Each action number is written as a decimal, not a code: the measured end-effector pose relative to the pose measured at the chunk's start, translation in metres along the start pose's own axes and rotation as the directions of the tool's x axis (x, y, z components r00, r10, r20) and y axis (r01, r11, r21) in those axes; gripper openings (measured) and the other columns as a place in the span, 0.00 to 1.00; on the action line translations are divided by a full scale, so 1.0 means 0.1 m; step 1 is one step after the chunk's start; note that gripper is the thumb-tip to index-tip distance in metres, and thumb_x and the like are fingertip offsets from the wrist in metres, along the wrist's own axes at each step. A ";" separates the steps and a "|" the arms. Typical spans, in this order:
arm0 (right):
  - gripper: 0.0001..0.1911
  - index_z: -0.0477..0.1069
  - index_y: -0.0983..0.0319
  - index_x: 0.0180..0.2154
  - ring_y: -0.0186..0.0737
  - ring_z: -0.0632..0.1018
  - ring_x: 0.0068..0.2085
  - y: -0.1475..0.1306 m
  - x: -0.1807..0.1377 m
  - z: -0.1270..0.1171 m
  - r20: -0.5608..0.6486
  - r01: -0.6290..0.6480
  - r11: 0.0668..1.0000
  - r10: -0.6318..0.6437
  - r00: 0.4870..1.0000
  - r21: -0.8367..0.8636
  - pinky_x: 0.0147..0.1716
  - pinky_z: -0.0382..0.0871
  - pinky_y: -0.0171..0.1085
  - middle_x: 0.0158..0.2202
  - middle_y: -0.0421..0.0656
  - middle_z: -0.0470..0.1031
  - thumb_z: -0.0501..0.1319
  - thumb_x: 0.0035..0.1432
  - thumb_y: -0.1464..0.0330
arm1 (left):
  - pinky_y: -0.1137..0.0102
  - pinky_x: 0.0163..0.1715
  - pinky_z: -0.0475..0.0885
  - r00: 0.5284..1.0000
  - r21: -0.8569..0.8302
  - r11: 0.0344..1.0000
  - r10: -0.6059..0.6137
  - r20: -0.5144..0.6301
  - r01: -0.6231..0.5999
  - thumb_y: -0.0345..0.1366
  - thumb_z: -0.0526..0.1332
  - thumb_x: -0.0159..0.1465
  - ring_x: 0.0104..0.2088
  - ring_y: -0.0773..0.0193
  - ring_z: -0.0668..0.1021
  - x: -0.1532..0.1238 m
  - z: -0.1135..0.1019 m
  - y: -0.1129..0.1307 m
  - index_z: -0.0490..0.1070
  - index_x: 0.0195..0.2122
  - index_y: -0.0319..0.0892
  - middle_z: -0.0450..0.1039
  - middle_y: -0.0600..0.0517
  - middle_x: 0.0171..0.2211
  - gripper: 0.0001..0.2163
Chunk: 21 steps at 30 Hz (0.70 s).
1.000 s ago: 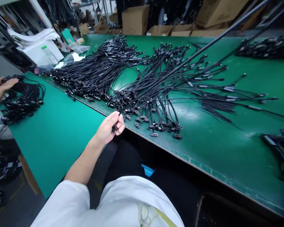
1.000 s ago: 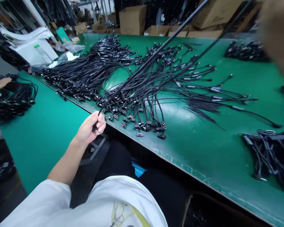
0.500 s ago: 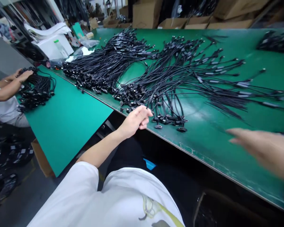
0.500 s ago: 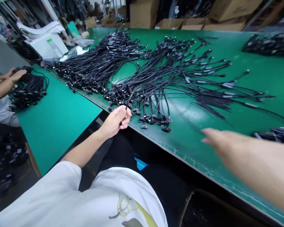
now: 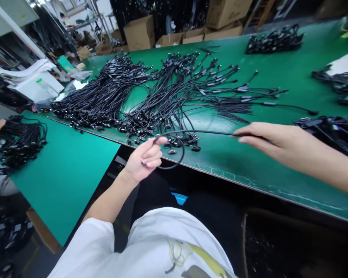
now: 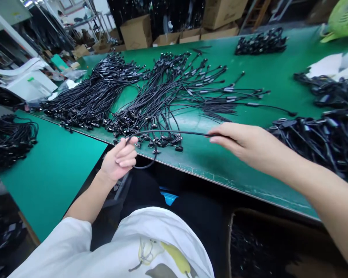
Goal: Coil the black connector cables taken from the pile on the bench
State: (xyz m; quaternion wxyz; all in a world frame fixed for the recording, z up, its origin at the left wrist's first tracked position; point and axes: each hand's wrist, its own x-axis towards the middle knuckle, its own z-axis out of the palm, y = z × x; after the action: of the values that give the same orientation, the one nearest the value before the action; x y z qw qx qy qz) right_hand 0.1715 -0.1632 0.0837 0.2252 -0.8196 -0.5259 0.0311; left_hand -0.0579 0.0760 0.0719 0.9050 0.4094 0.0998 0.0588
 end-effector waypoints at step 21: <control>0.20 0.73 0.57 0.47 0.43 0.78 0.41 0.23 -0.44 0.29 -0.169 -0.072 0.996 0.062 0.984 -0.049 0.44 0.70 0.40 0.44 0.46 0.78 0.49 0.66 0.54 | 0.85 0.15 0.56 0.980 -0.095 0.995 -0.011 -0.200 -0.009 0.34 0.51 0.71 0.14 0.79 0.52 0.14 -0.08 0.11 0.74 0.48 0.41 0.52 0.60 0.20 0.13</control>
State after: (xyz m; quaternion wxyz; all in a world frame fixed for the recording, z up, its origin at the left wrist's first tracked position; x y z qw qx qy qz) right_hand 0.1630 -0.1999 0.0408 0.2445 -0.8425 -0.4780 -0.0446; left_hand -0.0464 0.0915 0.0730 0.9089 0.3575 0.1878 0.1041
